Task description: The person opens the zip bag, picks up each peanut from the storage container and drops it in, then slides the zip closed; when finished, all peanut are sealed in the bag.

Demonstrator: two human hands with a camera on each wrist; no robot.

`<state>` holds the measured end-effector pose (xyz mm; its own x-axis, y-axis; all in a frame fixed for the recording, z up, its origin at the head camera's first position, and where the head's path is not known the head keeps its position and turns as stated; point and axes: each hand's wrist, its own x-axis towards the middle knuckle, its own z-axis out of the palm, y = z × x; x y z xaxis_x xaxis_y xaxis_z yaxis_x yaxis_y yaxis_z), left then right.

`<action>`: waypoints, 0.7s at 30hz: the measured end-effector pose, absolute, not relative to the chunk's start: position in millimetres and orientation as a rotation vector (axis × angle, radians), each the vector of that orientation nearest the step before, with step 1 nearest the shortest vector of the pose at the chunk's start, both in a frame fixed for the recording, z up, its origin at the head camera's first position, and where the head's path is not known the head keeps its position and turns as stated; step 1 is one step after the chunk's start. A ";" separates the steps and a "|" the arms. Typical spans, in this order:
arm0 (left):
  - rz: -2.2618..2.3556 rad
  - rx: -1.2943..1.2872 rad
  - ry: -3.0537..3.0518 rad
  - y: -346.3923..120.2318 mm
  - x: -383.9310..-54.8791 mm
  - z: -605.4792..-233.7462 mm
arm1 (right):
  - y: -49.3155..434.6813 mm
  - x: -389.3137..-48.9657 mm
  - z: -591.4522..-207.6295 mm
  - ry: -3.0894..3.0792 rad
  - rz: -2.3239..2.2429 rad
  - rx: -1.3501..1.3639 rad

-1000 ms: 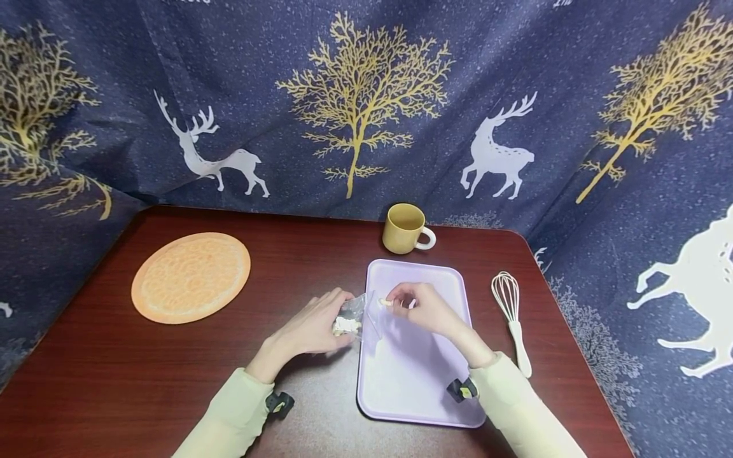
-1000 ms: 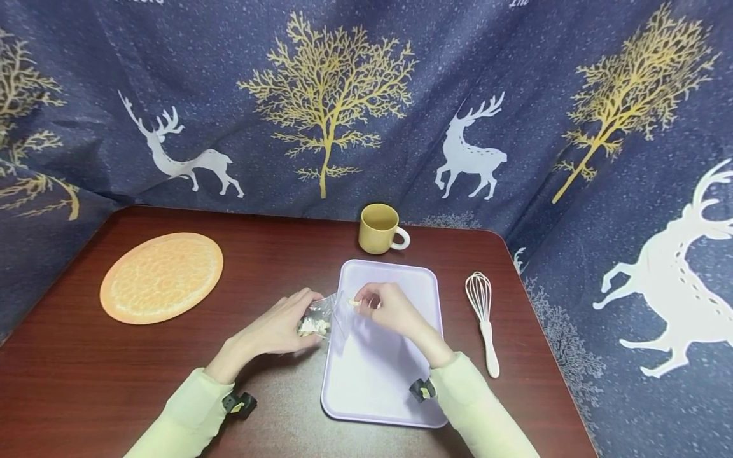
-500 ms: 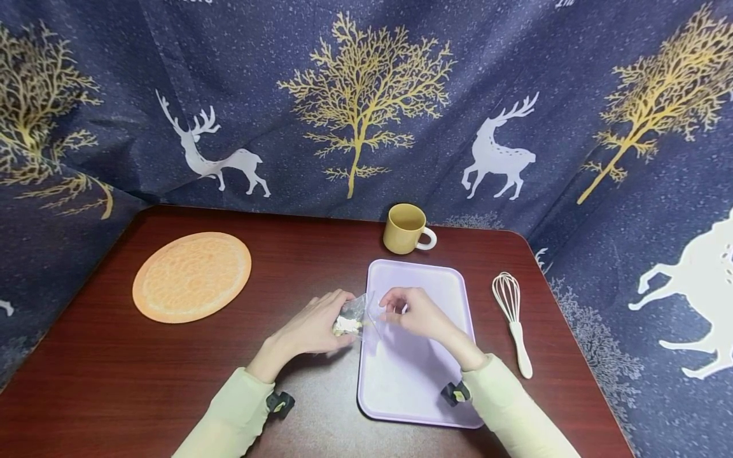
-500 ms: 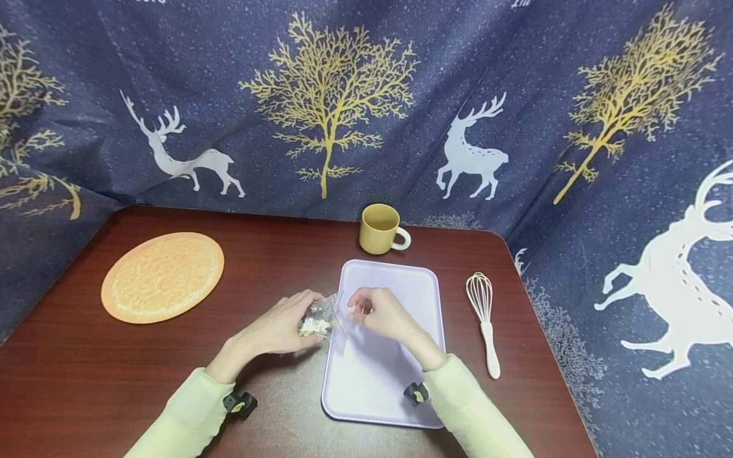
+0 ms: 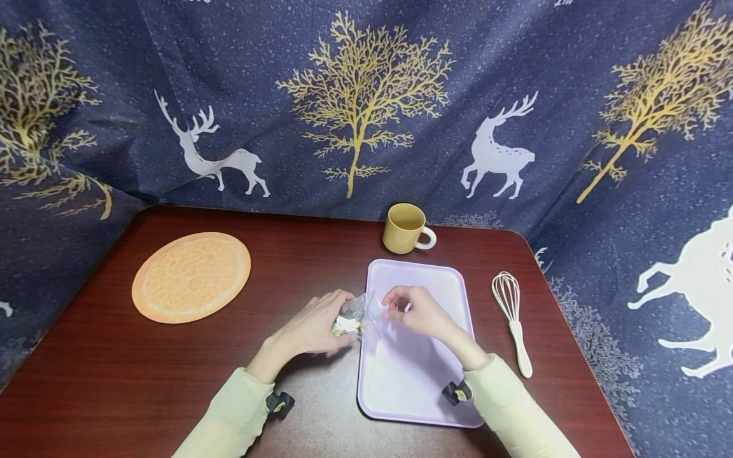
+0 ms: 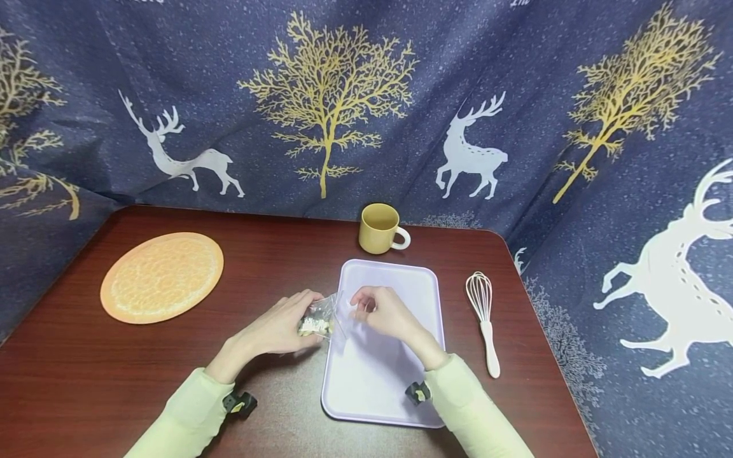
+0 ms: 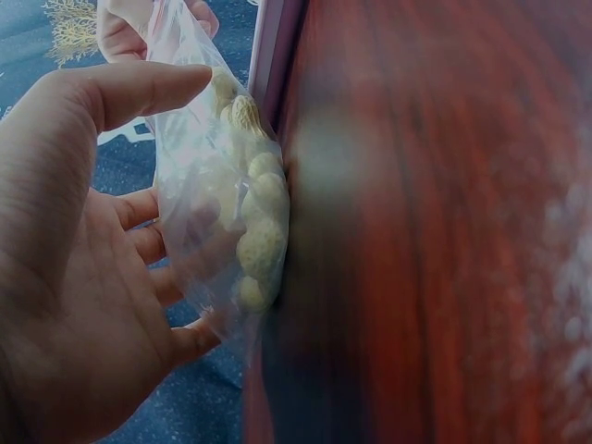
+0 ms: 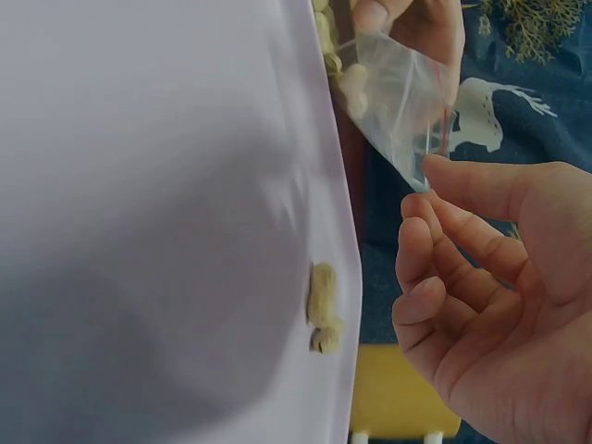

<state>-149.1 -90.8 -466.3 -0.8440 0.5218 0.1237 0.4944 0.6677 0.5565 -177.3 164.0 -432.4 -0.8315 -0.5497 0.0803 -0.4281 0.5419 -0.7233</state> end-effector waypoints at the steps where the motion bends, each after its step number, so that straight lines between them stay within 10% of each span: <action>1: 0.923 0.862 2.826 -90.8 -149.0 -466.1 | 165.4 -178.2 -431.8 2.625 -1.164 -0.834; 21: 0.929 0.852 2.824 -92.0 -148.1 -465.5 | 205.4 -223.8 -445.0 2.595 -1.164 -0.795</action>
<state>-148.1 -92.0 -465.5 -0.8470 0.5178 0.1207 0.4883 0.6677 0.5619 -223.8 205.4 -445.0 -0.8388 -0.5426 0.0455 -0.3948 0.5486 -0.7370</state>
